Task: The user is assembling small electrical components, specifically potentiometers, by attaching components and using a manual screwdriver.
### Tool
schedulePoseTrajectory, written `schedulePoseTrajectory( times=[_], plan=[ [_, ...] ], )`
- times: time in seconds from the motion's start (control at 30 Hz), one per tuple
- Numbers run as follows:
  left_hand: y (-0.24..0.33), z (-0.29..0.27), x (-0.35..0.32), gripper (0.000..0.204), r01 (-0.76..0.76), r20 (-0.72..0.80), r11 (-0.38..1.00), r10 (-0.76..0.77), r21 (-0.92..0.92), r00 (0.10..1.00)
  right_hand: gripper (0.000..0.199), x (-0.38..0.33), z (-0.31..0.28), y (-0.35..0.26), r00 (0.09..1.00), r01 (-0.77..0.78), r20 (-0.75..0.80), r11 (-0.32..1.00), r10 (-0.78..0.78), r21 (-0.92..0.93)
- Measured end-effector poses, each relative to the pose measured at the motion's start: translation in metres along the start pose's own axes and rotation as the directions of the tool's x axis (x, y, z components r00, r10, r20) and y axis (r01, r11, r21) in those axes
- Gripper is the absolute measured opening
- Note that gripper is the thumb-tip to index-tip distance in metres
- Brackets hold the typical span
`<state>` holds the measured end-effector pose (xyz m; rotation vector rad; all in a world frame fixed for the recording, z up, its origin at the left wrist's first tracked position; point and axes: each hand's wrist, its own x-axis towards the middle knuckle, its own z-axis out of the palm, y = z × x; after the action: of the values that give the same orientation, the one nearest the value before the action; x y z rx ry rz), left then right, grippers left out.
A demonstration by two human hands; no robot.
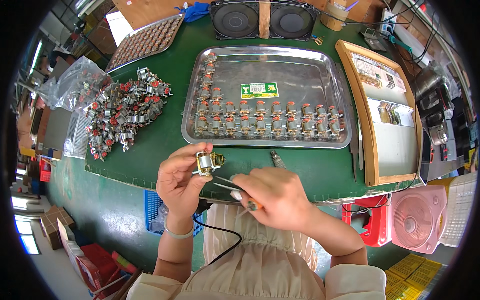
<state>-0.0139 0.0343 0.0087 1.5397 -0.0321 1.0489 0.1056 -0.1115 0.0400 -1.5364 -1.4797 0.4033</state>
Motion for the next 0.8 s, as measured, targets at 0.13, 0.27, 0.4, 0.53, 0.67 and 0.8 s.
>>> schedulePoseTrajectory(
  times=[0.13,0.27,0.4,0.53,0.67,0.8],
  plan=[
    [-0.001,0.001,0.0,0.03,-0.02,-0.017,0.998,0.021,0.062,1.0,0.02,-0.013,0.005,0.014,0.999,0.041,0.036,0.82,-0.024,-0.571],
    [0.001,-0.003,-0.001,0.027,-0.019,-0.058,0.991,0.027,0.135,0.998,0.026,-0.013,-0.016,-0.001,0.979,-0.202,-0.129,0.809,0.156,-0.552],
    [0.004,-0.002,0.002,0.023,-0.065,-0.018,0.941,0.075,0.332,0.997,0.033,-0.028,-0.027,0.02,0.948,-0.299,-0.108,0.722,0.299,-0.625],
    [0.003,0.001,0.001,0.027,-0.144,0.065,0.873,0.129,0.467,0.99,0.037,-0.026,-0.022,0.014,0.983,-0.163,-0.137,0.917,0.12,-0.364],
    [0.006,0.003,0.001,0.026,-0.192,0.105,0.817,0.161,0.544,0.981,0.036,-0.014,-0.01,0.007,0.972,0.082,-0.181,0.942,-0.147,-0.325],
    [0.006,0.005,-0.001,0.026,-0.183,0.097,0.788,0.156,0.587,0.983,0.037,-0.008,-0.008,0.005,0.966,0.123,-0.168,0.921,-0.196,-0.369]
  ],
)
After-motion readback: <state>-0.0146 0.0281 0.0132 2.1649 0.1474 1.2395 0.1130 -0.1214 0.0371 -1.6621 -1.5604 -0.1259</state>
